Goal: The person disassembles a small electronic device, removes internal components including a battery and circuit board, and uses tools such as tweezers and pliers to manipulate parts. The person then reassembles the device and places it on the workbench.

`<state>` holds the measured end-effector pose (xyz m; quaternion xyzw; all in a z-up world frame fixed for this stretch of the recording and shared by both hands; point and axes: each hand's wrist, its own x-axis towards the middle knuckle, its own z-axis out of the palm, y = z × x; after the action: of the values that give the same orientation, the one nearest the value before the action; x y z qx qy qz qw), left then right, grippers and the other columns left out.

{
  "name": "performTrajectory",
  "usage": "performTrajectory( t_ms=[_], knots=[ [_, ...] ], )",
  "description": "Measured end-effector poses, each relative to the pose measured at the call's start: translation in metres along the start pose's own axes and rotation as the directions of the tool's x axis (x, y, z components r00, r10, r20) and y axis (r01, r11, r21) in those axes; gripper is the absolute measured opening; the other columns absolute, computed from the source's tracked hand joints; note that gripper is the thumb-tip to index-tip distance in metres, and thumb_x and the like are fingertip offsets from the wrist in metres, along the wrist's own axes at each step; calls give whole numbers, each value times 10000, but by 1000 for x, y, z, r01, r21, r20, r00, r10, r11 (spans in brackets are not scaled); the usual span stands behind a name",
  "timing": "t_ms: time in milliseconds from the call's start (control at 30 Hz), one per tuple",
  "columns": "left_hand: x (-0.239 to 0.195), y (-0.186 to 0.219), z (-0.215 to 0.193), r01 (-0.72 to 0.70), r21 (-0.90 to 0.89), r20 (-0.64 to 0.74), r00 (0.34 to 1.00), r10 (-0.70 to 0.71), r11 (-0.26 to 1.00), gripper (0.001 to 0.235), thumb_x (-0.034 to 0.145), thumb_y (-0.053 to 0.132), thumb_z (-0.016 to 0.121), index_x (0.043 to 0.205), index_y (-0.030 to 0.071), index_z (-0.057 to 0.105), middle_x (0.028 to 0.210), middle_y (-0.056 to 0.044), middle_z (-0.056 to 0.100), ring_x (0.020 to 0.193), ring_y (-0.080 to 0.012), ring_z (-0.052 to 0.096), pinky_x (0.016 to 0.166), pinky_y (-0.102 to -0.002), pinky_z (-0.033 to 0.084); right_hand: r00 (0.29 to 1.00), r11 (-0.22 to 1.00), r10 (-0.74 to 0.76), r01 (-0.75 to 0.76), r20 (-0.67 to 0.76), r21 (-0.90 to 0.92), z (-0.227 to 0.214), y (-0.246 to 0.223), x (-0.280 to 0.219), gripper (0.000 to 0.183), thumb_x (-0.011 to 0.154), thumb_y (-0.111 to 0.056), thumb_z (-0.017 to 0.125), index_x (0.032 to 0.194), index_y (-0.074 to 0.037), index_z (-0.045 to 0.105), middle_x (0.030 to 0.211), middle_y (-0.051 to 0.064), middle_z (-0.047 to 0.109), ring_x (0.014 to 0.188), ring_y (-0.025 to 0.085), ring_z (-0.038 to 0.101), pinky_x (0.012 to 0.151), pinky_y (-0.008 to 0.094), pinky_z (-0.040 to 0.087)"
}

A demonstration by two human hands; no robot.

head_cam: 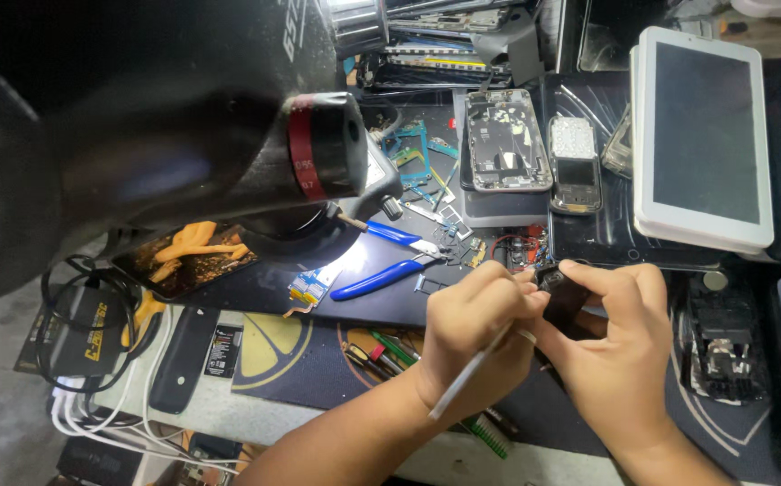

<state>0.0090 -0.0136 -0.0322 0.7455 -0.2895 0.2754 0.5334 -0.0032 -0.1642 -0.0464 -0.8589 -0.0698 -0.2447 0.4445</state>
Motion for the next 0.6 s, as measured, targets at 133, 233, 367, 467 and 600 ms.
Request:
performTrajectory(
  t_ms=[133,233,367,467,600],
  knots=[
    [-3,-3,3,17,-45,-24,1000,-19,999,214,828,-97,737,986,14,644,959,-141,667,940,-307,728,873,-354,628,997,998,61,-62,52,30,-7,-1,2,545,713,-111,912,1184,-66,642,1058,74,533,896,155,633,778,290,579],
    [0,-4,5,85,-153,-28,996,-90,985,180,903,-56,785,999,30,659,1001,-137,689,938,-269,740,841,-316,607,981,968,136,-161,140,192,-15,0,10,506,758,-52,837,1219,-57,629,1115,56,510,1000,141,624,868,292,616],
    [2,-4,7,80,-122,-38,996,-85,989,169,919,-56,767,1009,25,649,1012,-134,679,942,-268,731,837,-308,603,959,919,187,-247,212,308,-21,0,18,472,794,4,796,1233,-49,631,1150,46,499,1113,154,616,953,312,620],
    [3,-4,9,61,-65,-74,995,-66,996,179,940,-53,770,990,26,617,974,-109,656,902,-254,720,828,-308,610,957,911,171,-244,234,331,-24,0,17,499,799,31,770,1273,-57,642,1178,47,509,1146,168,631,983,321,598],
    [4,-2,9,87,-5,-86,992,-87,996,178,935,-43,784,974,24,624,960,-101,650,843,-235,704,790,-312,590,966,906,160,-226,204,359,-25,-2,15,461,798,21,777,1227,-56,627,1210,47,494,1137,158,654,1007,315,590]
  ],
)
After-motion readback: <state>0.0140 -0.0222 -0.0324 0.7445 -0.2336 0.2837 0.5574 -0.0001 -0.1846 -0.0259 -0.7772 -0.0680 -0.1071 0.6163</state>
